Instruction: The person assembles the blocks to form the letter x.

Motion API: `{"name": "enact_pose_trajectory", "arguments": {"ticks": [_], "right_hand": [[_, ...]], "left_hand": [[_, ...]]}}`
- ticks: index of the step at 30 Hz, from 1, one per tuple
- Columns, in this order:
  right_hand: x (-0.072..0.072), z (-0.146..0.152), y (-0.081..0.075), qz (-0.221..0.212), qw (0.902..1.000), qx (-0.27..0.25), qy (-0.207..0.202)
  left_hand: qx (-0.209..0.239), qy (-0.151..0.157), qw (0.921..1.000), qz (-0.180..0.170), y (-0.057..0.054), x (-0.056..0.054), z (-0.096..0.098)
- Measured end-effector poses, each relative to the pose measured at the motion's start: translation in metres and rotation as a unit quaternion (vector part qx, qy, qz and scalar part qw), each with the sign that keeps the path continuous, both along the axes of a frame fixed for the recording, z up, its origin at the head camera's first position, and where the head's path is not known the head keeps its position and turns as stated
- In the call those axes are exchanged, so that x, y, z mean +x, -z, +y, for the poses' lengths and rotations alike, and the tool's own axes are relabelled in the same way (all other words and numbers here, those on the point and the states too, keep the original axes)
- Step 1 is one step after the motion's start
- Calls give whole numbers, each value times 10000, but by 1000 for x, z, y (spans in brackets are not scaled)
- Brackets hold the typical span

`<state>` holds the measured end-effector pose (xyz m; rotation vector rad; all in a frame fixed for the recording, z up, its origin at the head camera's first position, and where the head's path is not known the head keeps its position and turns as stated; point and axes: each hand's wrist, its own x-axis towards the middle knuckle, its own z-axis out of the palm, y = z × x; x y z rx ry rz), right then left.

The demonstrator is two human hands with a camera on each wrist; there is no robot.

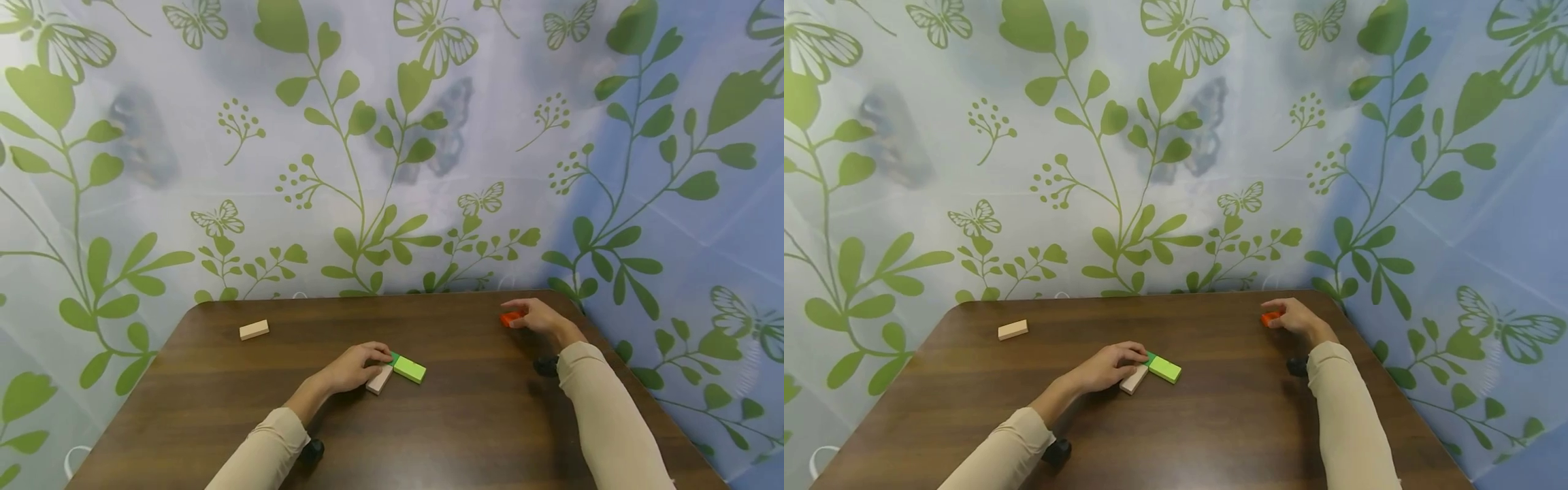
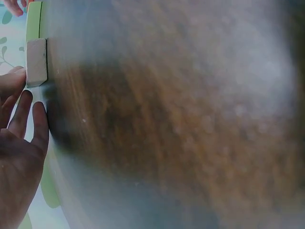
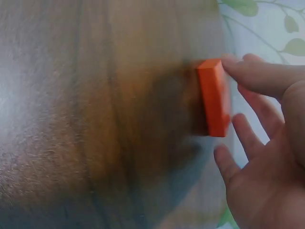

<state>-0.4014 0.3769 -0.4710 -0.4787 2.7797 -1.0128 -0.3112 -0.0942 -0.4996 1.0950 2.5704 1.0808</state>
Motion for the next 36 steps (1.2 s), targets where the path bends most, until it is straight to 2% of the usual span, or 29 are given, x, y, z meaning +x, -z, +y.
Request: {"name": "enact_pose_trajectory", "arguments": {"ticks": [3, 8, 11, 16, 23, 30, 36], "right_hand": [[-1, 3, 9, 63, 9997, 205, 83], [1, 4, 20, -14, 9990, 196, 405], [1, 4, 25, -37, 9977, 96, 674], [-1, 7, 28, -12, 9947, 230, 1000], [-2, 10, 25, 155, 9937, 536, 967], [-1, 3, 18, 303, 9930, 581, 985], [-3, -8, 5, 500, 9933, 774, 703]], "left_hand": [[14, -11, 10000, -37, -1, 0, 0], [-50, -31, 10000, -58, 0, 1, -1], [-43, -29, 10000, -67, -1, 2, -1], [-52, -19, 10000, 20, -1, 1, -2], [-101, 1, 9999, -30, 1, 0, 0], [-116, 21, 9999, 45, -2, 0, 1], [-137, -51, 9999, -47, -2, 0, 0]]}}
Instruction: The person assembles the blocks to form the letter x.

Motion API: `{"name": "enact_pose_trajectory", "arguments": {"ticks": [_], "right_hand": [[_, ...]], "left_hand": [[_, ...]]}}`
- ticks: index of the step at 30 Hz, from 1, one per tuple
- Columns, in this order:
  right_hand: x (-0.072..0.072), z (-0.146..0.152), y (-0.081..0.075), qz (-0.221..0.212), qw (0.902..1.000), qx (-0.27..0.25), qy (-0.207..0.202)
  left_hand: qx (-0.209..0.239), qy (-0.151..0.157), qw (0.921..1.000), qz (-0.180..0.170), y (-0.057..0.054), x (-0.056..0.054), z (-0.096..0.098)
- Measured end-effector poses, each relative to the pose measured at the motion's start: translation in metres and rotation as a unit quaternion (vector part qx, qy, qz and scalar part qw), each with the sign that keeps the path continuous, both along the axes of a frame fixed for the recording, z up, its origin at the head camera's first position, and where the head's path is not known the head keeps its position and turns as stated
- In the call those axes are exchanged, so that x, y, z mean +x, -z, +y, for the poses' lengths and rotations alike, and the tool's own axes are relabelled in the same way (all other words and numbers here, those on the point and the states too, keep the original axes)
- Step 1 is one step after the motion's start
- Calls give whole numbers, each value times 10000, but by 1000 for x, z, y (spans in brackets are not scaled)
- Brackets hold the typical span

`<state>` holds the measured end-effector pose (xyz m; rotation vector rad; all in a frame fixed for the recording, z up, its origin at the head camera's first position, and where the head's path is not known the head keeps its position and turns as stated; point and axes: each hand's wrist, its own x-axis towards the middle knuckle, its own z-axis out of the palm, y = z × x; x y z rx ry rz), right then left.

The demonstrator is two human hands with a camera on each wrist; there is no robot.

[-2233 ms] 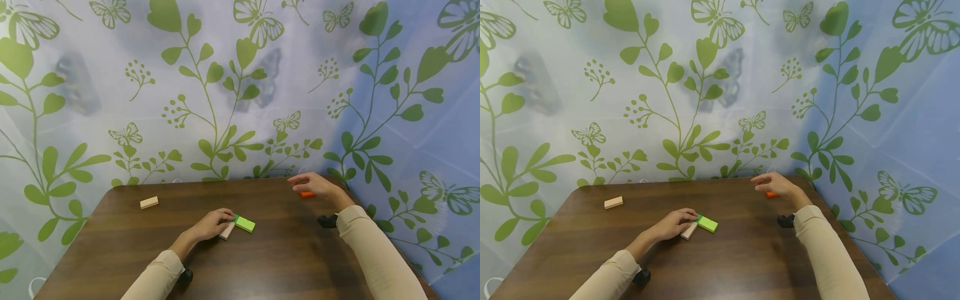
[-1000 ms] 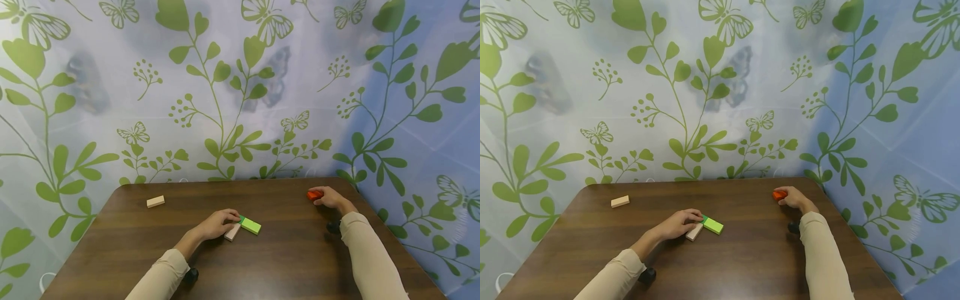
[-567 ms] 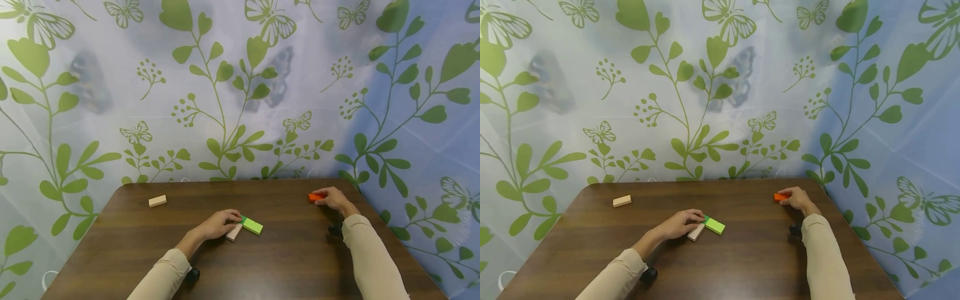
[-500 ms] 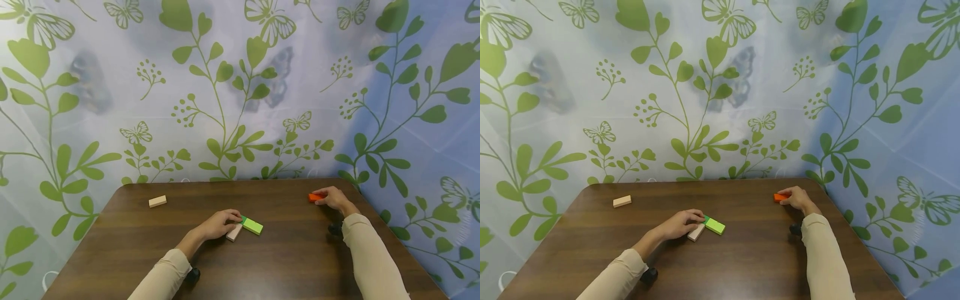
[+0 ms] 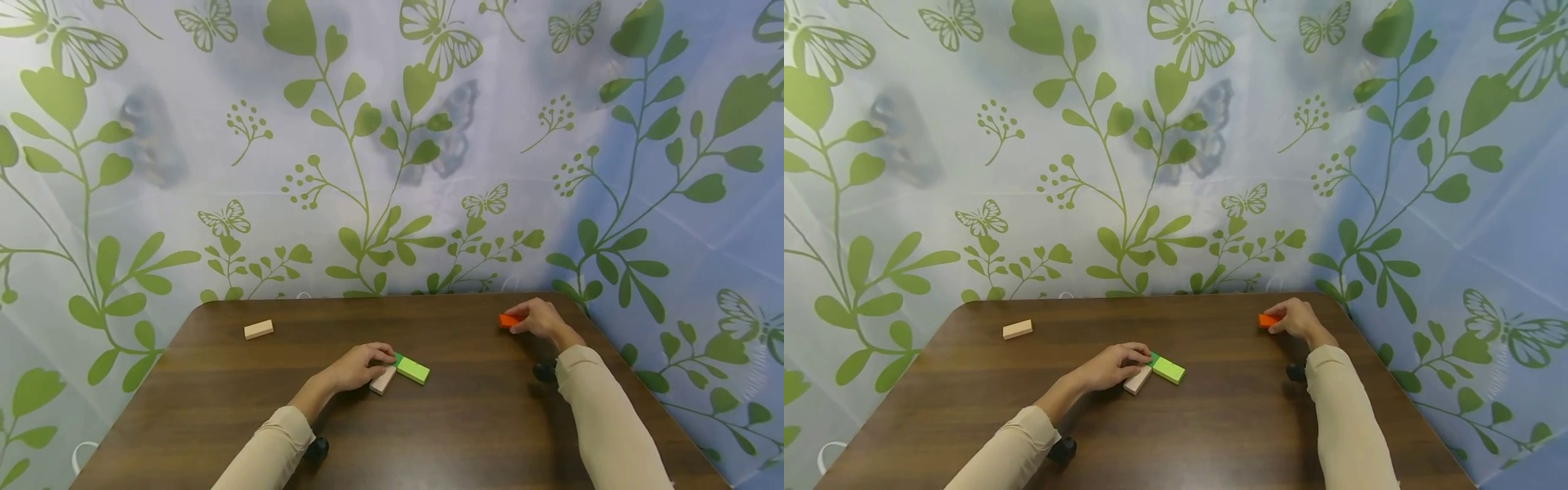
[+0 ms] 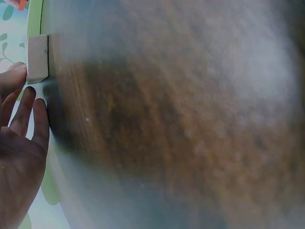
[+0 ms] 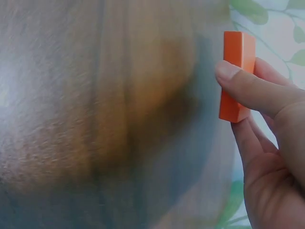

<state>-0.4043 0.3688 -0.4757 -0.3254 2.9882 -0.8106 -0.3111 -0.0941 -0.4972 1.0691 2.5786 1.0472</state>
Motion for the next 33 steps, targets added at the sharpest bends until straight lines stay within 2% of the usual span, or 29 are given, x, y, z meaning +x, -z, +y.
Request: {"name": "enact_pose_trajectory", "arguments": {"ticks": [8, 14, 24, 33], "right_hand": [[-4, -26, -22, -56, 9980, 115, -623], [-2, -46, -31, 14, 9951, 254, -952], [2, -67, -34, 136, 9918, 305, -1231], [6, -89, -29, 305, 9847, 350, -1680]], "left_hand": [[99, -42, 9999, -60, 2, 0, -3], [190, 20, 9998, -92, 2, 2, -3], [146, 61, 9999, 48, 5, -1, -1], [194, 110, 9997, 23, 5, 1, -3]]}}
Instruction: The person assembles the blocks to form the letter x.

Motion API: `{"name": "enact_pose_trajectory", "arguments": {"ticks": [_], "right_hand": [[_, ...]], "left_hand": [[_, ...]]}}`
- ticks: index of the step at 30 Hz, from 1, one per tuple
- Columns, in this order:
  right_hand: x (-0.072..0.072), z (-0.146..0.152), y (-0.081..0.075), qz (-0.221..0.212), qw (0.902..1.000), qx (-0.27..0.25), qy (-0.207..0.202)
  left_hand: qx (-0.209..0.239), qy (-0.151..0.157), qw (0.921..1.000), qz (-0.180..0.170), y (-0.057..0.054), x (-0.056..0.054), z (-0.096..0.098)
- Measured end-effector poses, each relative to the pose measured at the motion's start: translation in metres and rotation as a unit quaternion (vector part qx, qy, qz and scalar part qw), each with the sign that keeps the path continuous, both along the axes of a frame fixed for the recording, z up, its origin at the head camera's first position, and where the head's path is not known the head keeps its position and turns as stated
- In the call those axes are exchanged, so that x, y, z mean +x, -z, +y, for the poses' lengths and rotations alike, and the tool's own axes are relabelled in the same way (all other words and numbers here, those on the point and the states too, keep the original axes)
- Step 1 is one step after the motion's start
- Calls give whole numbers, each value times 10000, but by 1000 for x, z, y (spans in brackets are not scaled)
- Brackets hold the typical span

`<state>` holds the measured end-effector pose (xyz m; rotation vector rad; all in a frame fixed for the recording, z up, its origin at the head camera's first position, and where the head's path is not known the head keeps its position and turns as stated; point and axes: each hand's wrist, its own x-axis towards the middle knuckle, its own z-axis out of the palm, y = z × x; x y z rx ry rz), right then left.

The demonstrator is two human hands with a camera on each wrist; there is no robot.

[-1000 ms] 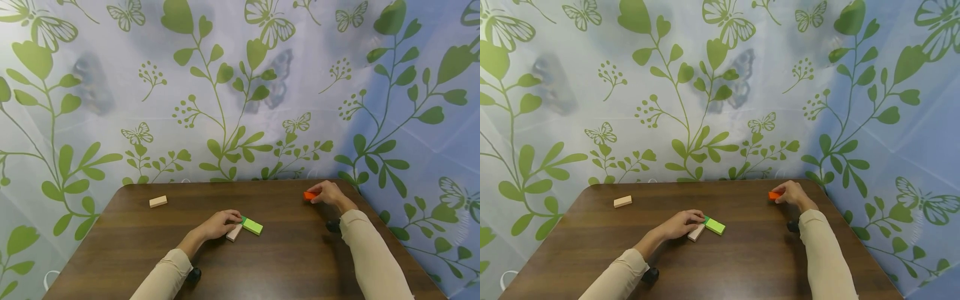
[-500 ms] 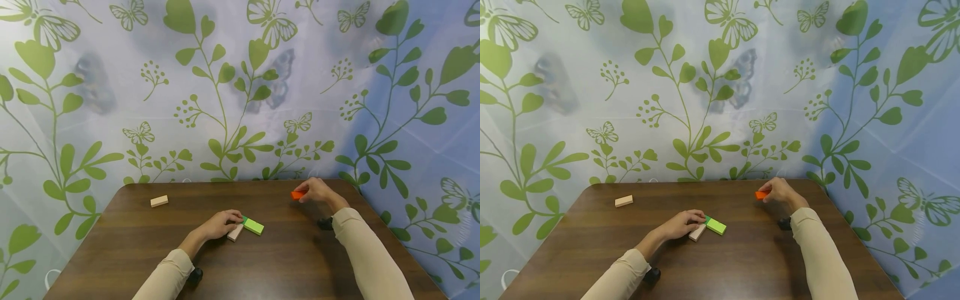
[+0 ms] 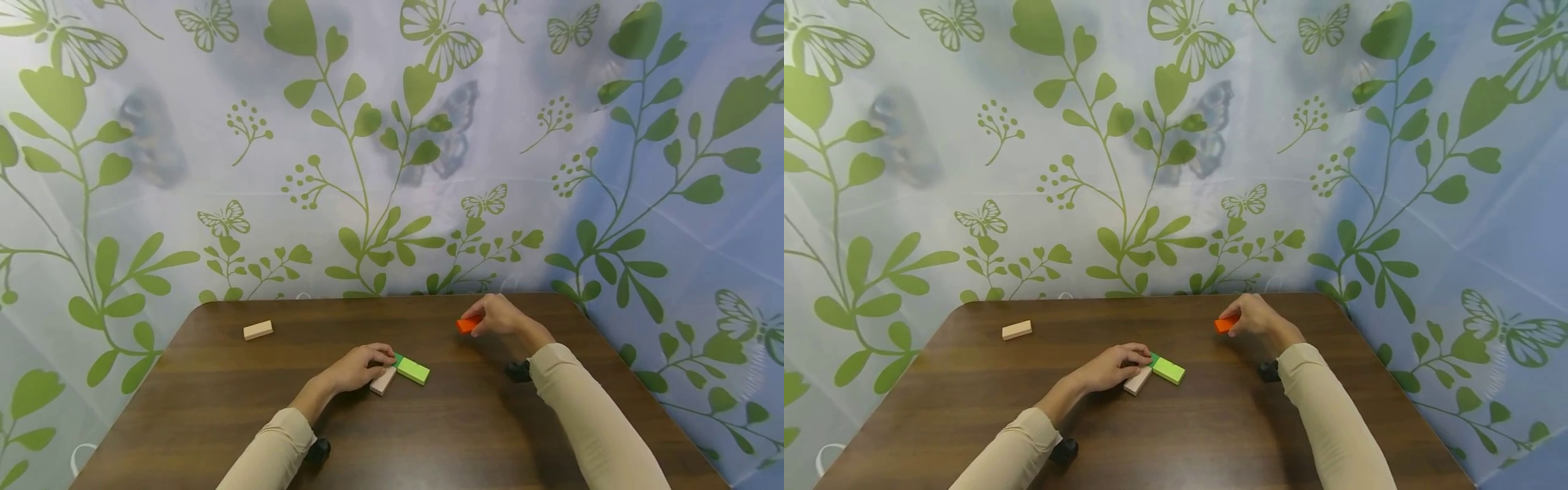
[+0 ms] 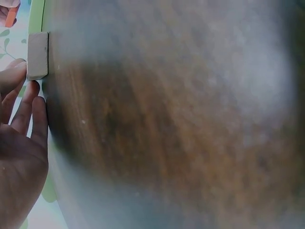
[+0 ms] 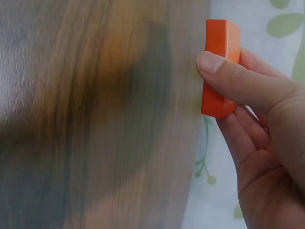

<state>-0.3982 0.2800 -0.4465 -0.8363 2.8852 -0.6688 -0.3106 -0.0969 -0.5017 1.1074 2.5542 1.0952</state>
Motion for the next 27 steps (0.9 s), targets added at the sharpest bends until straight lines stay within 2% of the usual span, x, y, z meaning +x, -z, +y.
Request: {"name": "enact_pose_trajectory", "arguments": {"ticks": [12, 27], "right_hand": [[5, -32, 4, -155, 9987, -134, -475], [8, -77, 10, -362, 9967, -48, -719]], "left_hand": [[-30, -25, 9999, -153, 1, -1, 0], [-34, -8, 10000, 15, 0, -1, 1]]}}
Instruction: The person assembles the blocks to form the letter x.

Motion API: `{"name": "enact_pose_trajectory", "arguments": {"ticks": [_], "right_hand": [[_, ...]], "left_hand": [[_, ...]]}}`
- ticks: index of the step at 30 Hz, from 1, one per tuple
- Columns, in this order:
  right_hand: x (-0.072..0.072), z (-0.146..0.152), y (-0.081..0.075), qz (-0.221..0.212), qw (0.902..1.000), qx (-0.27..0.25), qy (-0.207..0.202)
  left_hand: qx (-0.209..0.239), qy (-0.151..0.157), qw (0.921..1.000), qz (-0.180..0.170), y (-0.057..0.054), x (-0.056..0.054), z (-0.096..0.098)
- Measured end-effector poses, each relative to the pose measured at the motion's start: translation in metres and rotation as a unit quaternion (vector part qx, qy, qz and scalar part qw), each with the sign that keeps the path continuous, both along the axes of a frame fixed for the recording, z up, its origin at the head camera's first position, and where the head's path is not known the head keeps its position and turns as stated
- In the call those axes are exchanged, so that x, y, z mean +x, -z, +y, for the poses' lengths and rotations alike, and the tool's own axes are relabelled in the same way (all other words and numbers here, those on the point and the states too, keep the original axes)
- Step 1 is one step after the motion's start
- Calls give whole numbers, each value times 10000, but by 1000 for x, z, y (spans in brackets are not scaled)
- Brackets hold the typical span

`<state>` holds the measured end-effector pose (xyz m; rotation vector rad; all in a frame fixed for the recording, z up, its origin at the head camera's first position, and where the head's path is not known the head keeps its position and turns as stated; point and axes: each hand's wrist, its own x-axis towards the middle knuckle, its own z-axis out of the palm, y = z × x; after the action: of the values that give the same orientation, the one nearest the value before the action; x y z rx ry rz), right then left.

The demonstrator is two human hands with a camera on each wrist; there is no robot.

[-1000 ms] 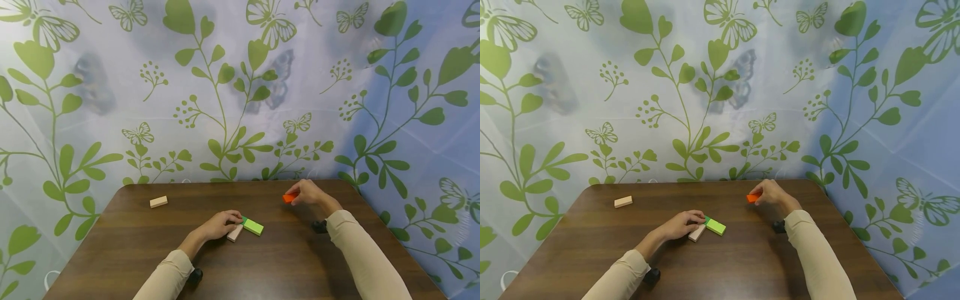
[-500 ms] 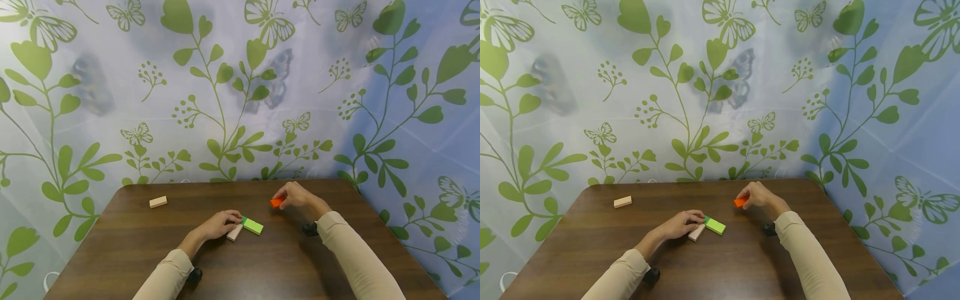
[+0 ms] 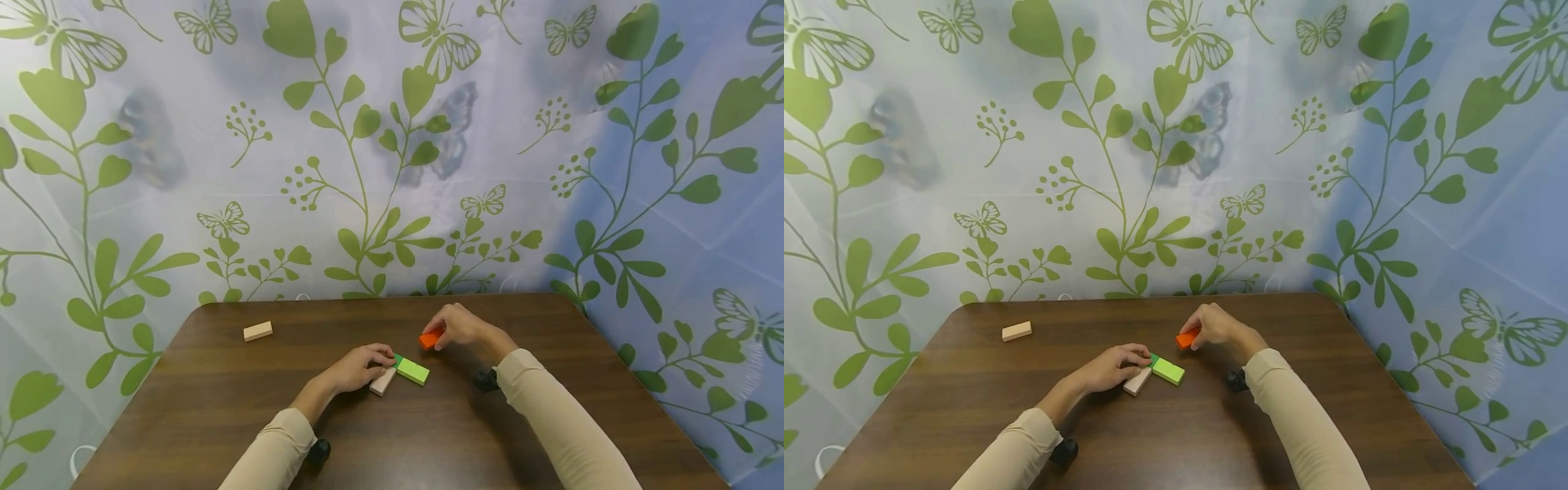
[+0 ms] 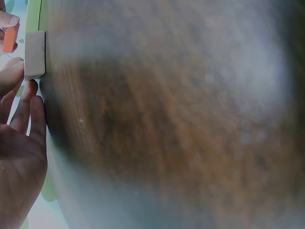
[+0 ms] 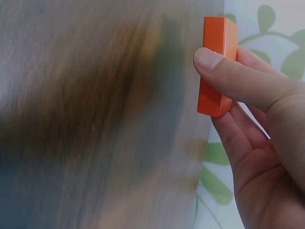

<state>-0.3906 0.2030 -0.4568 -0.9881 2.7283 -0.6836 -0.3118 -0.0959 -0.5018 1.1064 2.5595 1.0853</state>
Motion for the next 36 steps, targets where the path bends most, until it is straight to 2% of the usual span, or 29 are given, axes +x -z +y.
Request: {"name": "enact_pose_trajectory", "arguments": {"ticks": [13, 23, 28, 36], "right_hand": [[-2, -29, 5, -94, 9997, 114, -168], [-3, -50, 6, 92, 9979, 440, -473], [-1, -57, 10, -4, 9963, 680, -533], [0, -64, 15, -19, 9954, 509, -813]], "left_hand": [[16, -6, 10000, -57, 1, -1, -1], [28, 63, 9999, -92, 0, 0, -1], [37, 107, 9999, -57, 1, 0, 0], [74, 65, 9999, -119, 0, -1, 0]]}}
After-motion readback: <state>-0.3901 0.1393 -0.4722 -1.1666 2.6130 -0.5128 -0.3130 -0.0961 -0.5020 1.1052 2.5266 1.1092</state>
